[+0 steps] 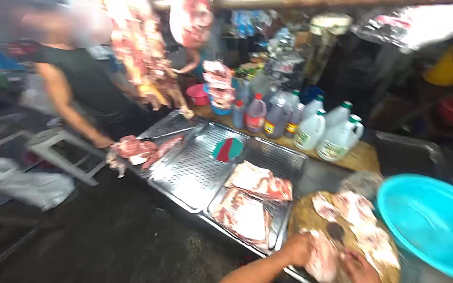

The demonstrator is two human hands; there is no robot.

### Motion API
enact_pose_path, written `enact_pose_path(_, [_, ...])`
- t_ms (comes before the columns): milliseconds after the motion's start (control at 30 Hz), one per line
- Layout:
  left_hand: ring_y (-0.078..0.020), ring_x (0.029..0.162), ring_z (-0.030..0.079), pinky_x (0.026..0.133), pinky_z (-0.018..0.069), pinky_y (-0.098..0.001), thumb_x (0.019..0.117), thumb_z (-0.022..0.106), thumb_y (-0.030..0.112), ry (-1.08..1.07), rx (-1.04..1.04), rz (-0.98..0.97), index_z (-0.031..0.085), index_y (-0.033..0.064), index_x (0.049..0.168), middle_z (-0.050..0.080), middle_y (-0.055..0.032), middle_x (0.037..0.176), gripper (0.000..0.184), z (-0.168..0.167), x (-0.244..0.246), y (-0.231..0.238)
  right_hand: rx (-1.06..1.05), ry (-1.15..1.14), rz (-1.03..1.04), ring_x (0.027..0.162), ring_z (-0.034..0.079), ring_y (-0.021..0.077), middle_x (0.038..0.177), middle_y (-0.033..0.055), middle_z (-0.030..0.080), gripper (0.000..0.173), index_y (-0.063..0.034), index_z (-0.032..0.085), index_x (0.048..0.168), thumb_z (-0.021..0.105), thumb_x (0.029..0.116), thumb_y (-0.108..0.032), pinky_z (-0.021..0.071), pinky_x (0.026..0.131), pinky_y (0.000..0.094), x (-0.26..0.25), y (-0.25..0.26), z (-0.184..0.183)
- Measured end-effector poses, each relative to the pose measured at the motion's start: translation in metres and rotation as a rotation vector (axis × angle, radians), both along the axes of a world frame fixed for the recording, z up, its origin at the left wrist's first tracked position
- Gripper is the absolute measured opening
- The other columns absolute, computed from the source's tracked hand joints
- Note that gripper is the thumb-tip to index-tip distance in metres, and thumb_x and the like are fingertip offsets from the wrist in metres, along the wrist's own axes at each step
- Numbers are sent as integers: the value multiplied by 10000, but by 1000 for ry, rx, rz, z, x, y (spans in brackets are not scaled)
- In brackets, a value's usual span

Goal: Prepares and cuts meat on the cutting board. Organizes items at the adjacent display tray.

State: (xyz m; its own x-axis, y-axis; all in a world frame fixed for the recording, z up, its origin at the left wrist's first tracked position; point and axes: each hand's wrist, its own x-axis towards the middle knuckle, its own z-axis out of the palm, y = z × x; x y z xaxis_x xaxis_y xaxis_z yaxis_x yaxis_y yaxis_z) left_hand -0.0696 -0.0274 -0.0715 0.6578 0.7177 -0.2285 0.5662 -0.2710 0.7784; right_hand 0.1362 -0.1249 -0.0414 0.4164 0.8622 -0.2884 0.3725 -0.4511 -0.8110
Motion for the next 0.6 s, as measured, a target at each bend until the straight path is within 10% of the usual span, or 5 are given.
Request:
enact_pose_path(200, [-318,1110,685,1003,541,-542,1015,549,197,27,-169,92,625,-1,1290,697,-200,1184,347,12,5,-2,-228,-290,-306,1234,602,407,1304,242,639,458,-41,632,1355,612,1024,-356,473,1060,607,69,-64,-2])
enact_pose_path(400, [-159,537,565,505,501,-331,1053,499,196,-70,-577,343,610,23,1226,635,-83,744,269,18,20,-2,-437,-439,-449,1324,521,469,1440,294,519,547,-44,587,1414,590,1005,-406,441,1105,607,111,-108,-37])
enact_pose_path(600, [-136,497,536,469,468,-296,1066,475,193,-88,-578,431,629,28,1096,598,-43,671,228,22,29,-3,-759,-281,-245,1177,648,444,1342,288,604,760,-26,378,1529,658,958,-442,529,968,637,93,-101,-58])
